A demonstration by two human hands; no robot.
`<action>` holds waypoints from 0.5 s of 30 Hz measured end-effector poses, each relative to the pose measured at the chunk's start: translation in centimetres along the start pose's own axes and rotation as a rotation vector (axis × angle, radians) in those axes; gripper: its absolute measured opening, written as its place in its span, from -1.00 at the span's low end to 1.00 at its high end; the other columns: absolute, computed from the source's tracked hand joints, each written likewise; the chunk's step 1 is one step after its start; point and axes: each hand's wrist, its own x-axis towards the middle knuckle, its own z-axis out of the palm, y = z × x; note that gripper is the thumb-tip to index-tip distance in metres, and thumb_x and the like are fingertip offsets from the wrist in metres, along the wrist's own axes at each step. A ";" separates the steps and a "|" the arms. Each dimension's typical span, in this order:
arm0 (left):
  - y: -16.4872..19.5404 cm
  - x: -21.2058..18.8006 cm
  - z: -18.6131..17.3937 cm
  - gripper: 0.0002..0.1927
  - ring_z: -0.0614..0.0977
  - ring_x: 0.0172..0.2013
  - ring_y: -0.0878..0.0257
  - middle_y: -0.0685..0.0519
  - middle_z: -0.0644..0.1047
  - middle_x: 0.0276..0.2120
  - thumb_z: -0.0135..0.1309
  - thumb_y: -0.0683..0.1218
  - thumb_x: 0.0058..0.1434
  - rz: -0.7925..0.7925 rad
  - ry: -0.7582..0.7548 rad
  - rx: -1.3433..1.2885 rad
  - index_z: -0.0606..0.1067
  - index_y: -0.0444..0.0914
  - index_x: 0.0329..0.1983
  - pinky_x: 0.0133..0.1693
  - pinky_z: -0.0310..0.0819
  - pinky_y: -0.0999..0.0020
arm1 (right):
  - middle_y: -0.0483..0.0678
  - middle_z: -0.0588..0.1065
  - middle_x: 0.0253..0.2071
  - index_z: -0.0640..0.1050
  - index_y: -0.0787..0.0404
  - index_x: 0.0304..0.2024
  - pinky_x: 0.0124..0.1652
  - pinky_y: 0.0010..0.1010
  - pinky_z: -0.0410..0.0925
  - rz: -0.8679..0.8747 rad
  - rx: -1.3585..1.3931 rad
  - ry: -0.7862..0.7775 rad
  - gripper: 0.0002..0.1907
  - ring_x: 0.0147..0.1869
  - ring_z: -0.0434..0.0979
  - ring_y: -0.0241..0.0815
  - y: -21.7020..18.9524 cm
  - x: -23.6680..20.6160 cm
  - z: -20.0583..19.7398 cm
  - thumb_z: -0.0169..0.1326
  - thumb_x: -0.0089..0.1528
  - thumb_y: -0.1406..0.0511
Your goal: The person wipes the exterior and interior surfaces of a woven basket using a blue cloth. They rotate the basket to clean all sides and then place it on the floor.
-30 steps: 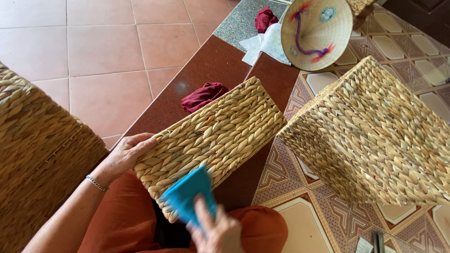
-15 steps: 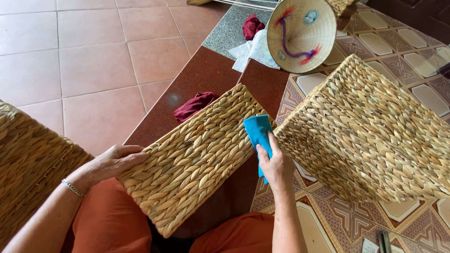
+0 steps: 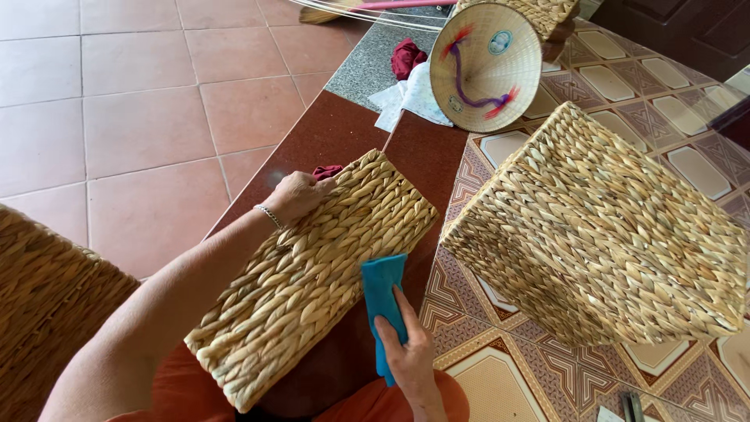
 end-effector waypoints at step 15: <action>0.0 -9.7 -2.9 -0.66 0.47 -0.53 0.43 0.05 0.55 -0.59 0.12 0.06 0.28 0.518 0.048 -0.438 0.64 -0.33 -0.32 -0.49 0.41 0.38 | 0.05 0.46 -0.24 0.36 0.28 0.29 -0.45 -0.28 0.36 0.085 0.825 0.519 -0.49 -0.33 0.44 -0.10 1.5 0.0 -8.8 0.08 0.41 0.12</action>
